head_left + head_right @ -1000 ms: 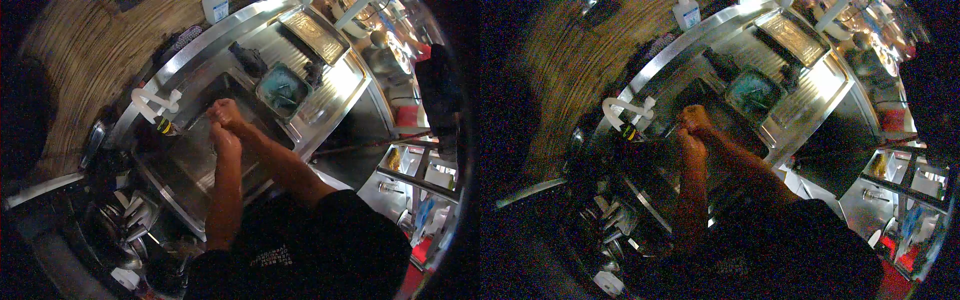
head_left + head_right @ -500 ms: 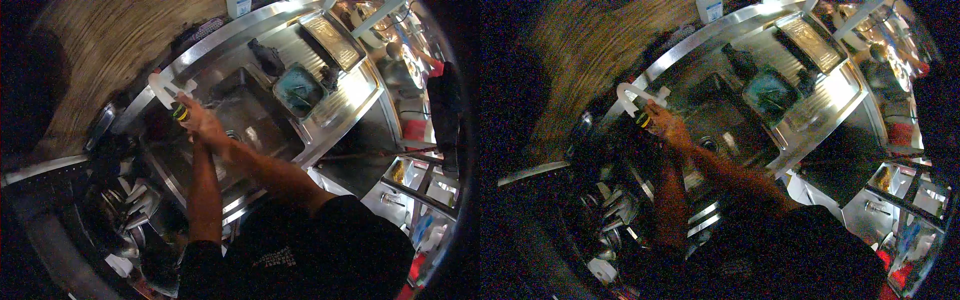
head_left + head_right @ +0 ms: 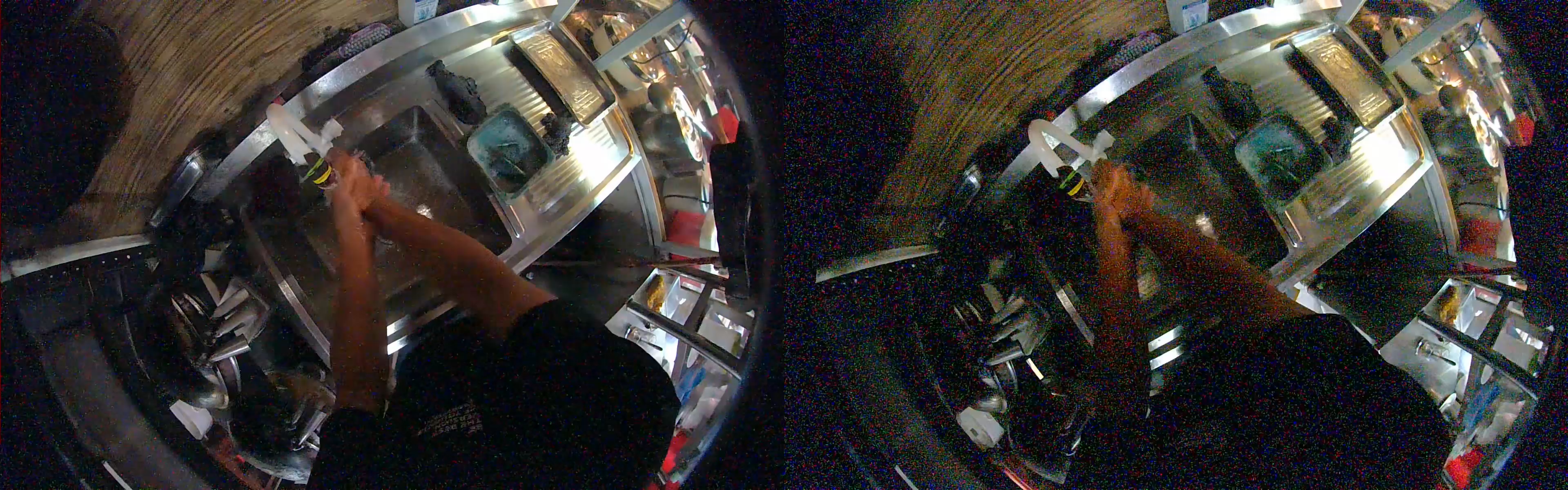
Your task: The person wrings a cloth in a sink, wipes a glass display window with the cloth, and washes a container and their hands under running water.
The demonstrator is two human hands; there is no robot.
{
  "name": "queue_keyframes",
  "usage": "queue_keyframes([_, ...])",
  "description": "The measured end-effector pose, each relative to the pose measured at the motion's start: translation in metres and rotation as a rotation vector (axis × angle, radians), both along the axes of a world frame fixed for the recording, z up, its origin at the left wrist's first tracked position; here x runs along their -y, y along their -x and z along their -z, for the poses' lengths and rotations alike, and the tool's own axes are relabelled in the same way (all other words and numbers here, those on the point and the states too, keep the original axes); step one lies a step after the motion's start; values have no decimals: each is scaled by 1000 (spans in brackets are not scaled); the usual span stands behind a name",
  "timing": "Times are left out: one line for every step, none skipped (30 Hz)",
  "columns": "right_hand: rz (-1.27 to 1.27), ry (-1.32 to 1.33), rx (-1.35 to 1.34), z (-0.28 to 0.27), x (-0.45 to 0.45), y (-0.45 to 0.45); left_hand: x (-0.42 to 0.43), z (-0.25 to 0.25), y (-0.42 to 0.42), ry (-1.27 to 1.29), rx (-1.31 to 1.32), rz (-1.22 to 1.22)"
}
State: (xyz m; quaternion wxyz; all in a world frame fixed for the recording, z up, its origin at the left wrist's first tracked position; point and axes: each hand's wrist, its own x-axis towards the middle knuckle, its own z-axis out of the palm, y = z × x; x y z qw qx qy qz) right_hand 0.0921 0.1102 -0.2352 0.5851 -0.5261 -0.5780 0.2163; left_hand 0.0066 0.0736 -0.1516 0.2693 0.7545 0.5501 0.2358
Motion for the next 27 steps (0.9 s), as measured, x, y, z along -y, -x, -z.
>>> queue_keyframes([-53,107,5,-7,7,-4,-5,-12,1,-145,-189,175])
queue_keyframes([-104,214,17,-22,15,-9,-6,-15,5,-166,-205,204])
queue_keyframes([-99,375,132,-63,26,-11,-10,-11,9,-164,-210,220])
queue_keyframes([-93,537,243,-99,39,-8,-11,-6,12,-163,-220,228])
queue_keyframes([17,461,61,-119,54,3,-13,1,12,-129,-184,172])
queue_keyframes([127,381,-120,-134,67,17,-14,12,13,-95,-147,123])
queue_keyframes([236,298,-297,-148,74,22,-14,22,10,-64,-108,67])
queue_keyframes([231,248,-187,-162,73,17,-15,31,3,-34,-66,3])
queue_keyframes([223,198,-78,-172,71,10,-15,36,-6,-3,-16,-58])
queue_keyframes([128,238,-164,-177,72,4,-17,42,-17,23,25,-115])
queue_keyframes([41,283,-249,-176,72,-3,-12,44,-22,48,76,-174])
queue_keyframes([-131,415,-527,-173,76,-11,-9,46,-26,69,112,-209])
queue_keyframes([-223,495,-563,-171,75,-16,-10,47,-27,88,145,-233])
queue_keyframes([-311,579,-591,-166,74,-21,-9,45,-28,103,152,-225])
queue_keyframes([-316,606,-379,-158,65,-25,-9,43,-26,114,158,-215])
queue_keyframes([-320,629,-168,-150,55,-28,-8,42,-22,130,162,-193])
queue_keyframes([-325,644,44,-138,42,-31,-6,38,-16,137,159,-181])
queue_keyframes([-327,650,257,-122,29,-33,-5,36,-10,141,151,-168])
queue_keyframes([-274,447,302,-104,26,-32,-5,43,-3,146,142,-153])
queue_keyframes([-197,239,366,-85,22,-30,-7,43,1,145,127,-138])
queue_keyframes([-101,46,437,-68,20,-28,-11,44,3,142,116,-129])
queue_keyframes([-77,149,274,-103,28,-21,-15,45,4,138,100,-124])
queue_keyframes([-53,251,109,-141,35,-15,-21,46,6,135,78,-125])
queue_keyframes([-134,405,56,-161,37,-14,-29,51,6,129,60,-126])
queue_keyframes([-212,559,7,-175,38,-17,-36,57,6,127,37,-127])
queue_keyframes([-247,556,6,-184,46,-19,-41,63,5,128,16,-133])
queue_keyframes([-282,553,5,-193,54,-21,-45,69,3,127,1,-139])
